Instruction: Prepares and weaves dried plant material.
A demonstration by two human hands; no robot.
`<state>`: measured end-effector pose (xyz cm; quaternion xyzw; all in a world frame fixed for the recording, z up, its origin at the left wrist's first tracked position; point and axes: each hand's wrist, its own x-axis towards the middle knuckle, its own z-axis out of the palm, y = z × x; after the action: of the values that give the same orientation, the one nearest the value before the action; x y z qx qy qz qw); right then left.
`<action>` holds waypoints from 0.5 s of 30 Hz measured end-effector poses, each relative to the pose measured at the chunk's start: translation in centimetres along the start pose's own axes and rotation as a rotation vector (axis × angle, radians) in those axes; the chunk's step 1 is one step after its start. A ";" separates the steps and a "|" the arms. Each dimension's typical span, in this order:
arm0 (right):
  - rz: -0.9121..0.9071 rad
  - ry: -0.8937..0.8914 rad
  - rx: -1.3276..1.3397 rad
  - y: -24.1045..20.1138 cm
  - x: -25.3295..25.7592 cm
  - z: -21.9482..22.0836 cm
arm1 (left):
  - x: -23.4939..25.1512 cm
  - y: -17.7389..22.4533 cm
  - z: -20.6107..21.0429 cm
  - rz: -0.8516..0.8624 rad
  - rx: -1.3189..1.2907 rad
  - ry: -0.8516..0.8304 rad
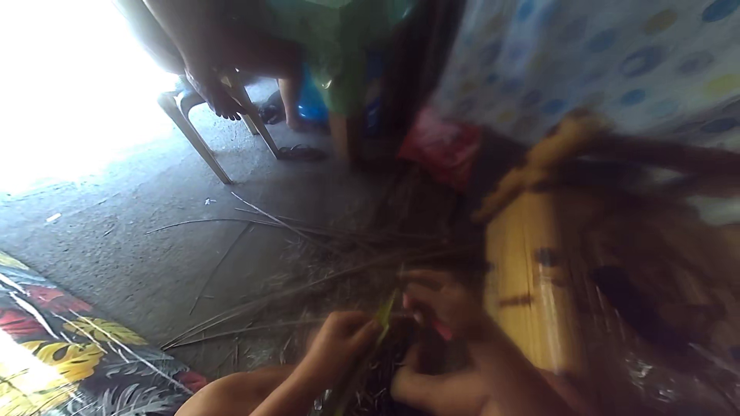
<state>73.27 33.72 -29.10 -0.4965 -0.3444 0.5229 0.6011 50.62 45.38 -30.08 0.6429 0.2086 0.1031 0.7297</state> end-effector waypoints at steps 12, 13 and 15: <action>0.172 -0.036 0.044 0.8 -0.4 1.8 | -0.1 -0.2 0.2 -0.039 0.033 0.005; 0.161 -0.008 0.059 1.0 -0.2 2.1 | -0.1 -0.2 0.2 -0.073 0.015 -0.030; 0.113 0.109 0.091 1.0 0.4 1.7 | -0.2 -0.2 0.2 -0.133 -0.087 -0.110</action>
<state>71.48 34.48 -29.61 -0.5152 -0.2583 0.5433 0.6105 50.50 45.03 -30.24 0.5999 0.2058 0.0283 0.7726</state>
